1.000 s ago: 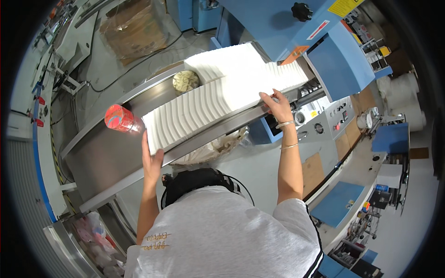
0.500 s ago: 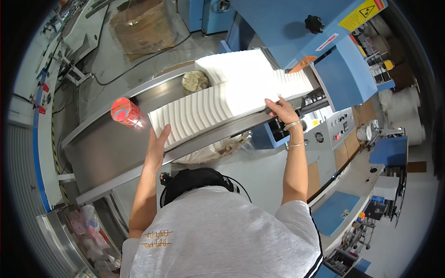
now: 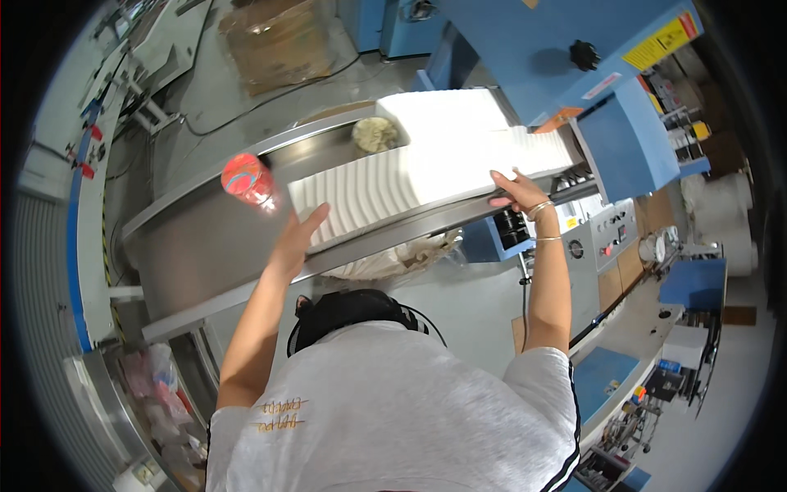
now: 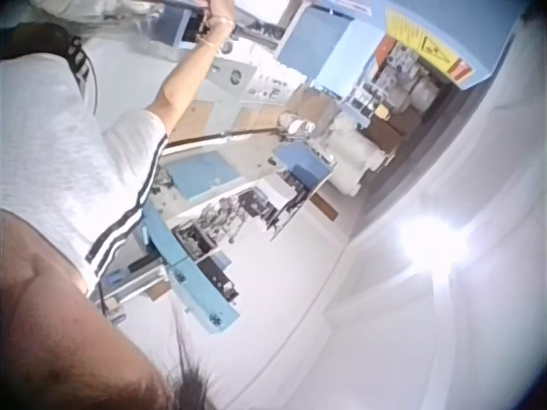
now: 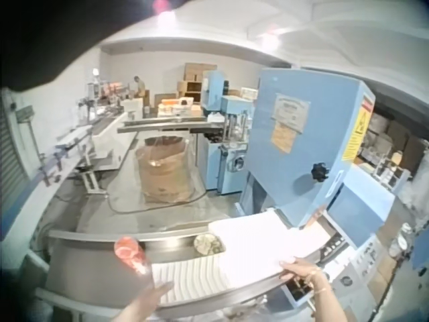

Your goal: Placing stacks of paper napkins onto a moving conveyor belt in a factory setting.

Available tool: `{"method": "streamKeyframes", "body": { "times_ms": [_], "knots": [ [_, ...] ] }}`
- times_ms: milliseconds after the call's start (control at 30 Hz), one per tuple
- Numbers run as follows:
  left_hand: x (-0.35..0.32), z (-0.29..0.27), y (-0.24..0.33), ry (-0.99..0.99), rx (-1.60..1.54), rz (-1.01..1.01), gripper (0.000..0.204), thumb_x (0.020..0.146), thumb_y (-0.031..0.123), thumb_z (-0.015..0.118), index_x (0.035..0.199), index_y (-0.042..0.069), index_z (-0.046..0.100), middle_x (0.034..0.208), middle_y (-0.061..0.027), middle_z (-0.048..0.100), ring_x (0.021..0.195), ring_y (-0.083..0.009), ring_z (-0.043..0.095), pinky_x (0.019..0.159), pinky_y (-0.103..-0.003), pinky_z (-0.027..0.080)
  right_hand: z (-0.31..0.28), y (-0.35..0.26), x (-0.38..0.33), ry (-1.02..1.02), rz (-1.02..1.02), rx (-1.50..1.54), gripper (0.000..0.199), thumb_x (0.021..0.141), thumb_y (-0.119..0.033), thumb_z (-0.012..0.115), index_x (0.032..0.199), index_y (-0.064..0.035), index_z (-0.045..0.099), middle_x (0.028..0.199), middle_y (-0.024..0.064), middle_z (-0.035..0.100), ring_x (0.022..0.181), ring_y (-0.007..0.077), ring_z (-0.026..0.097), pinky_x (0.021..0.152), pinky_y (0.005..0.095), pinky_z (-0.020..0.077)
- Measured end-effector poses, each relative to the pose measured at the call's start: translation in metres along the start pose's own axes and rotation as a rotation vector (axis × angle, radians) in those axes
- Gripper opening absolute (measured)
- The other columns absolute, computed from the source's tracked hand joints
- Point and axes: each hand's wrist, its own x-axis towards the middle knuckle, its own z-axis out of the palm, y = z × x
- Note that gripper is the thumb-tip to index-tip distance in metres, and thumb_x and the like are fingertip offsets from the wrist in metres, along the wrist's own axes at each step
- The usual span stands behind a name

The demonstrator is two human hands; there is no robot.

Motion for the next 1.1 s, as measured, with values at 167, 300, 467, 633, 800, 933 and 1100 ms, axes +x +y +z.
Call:
{"method": "streamKeyframes", "body": {
  "times_ms": [167,300,467,633,800,933,1100],
  "knots": [
    [0.008,0.001,-0.003,-0.109,-0.017,-0.021,0.086,0.080,0.036,0.072,0.139,-0.004,0.022,0.133,-0.0170,0.044,0.123,-0.0247,0.042,0.104,-0.036,0.033,0.000,-0.007,-0.012,0.005,0.027,0.025,0.123,0.068,-0.054,0.077,0.141,0.0130,0.004,0.097,0.0221,0.063,0.059,0.0101,0.065,0.036,0.0160,0.0363],
    [0.011,-0.008,-0.004,-0.116,-0.012,0.003,0.079,0.080,0.028,0.073,0.136,-0.003,0.027,0.127,-0.0145,0.048,0.115,-0.0226,0.049,0.097,-0.035,0.040,0.009,-0.012,-0.007,-0.030,0.002,0.076,0.122,0.066,-0.048,0.080,0.141,0.0120,0.005,0.109,0.0256,0.058,0.058,0.0108,0.064,0.036,0.0157,0.0396],
    [0.003,-0.038,0.005,-0.088,0.052,-0.003,0.074,0.079,0.024,0.073,0.135,0.000,0.031,0.124,-0.0109,0.052,0.112,-0.0204,0.052,0.093,-0.034,0.043,0.038,-0.038,-0.019,-0.196,0.013,-0.129,0.095,0.065,-0.049,0.079,0.131,0.0019,0.035,0.092,0.0104,0.062,0.052,0.0069,0.059,0.036,0.0156,0.0365],
    [-0.039,-0.135,0.005,0.014,0.079,-0.160,0.071,0.079,0.022,0.072,0.135,0.001,0.036,0.129,-0.0124,0.051,0.117,-0.0216,0.049,0.100,-0.035,0.037,0.127,-0.072,-0.059,-0.293,-0.117,-0.191,0.092,0.069,-0.051,0.074,0.136,-0.0024,0.036,0.102,0.0099,0.064,0.057,0.0104,0.061,0.041,0.0185,0.0418],
    [-0.078,-0.227,0.002,0.220,0.084,-0.040,0.080,0.079,0.025,0.073,0.139,-0.004,0.028,0.133,-0.0170,0.045,0.125,-0.0252,0.042,0.106,-0.035,0.029,0.231,-0.098,-0.056,-0.425,-0.351,-0.150,0.104,0.071,-0.048,0.074,0.140,0.0101,0.021,0.093,0.0138,0.065,0.064,0.0148,0.064,0.063,0.0260,0.0525],
    [-0.078,-0.246,0.004,0.245,0.066,-0.035,0.085,0.077,0.024,0.075,0.139,-0.006,0.025,0.134,-0.0187,0.044,0.125,-0.0275,0.042,0.107,-0.036,0.029,0.244,-0.130,-0.036,-0.479,-0.266,-0.316,0.113,0.069,-0.053,0.072,0.143,0.0081,0.011,0.091,0.0139,0.065,0.064,0.0138,0.063,0.055,0.0255,0.0490],
    [-0.075,-0.230,-0.001,0.348,0.089,-0.043,0.085,0.072,0.029,0.079,0.131,-0.007,0.029,0.126,-0.0210,0.050,0.117,-0.0272,0.048,0.102,-0.034,0.036,0.213,-0.111,-0.015,-0.123,-0.653,-0.585,0.102,0.065,-0.061,0.071,0.136,0.0020,0.034,0.105,0.0230,0.062,0.088,0.0284,0.063,0.071,0.0363,0.0501]
  ]
}}
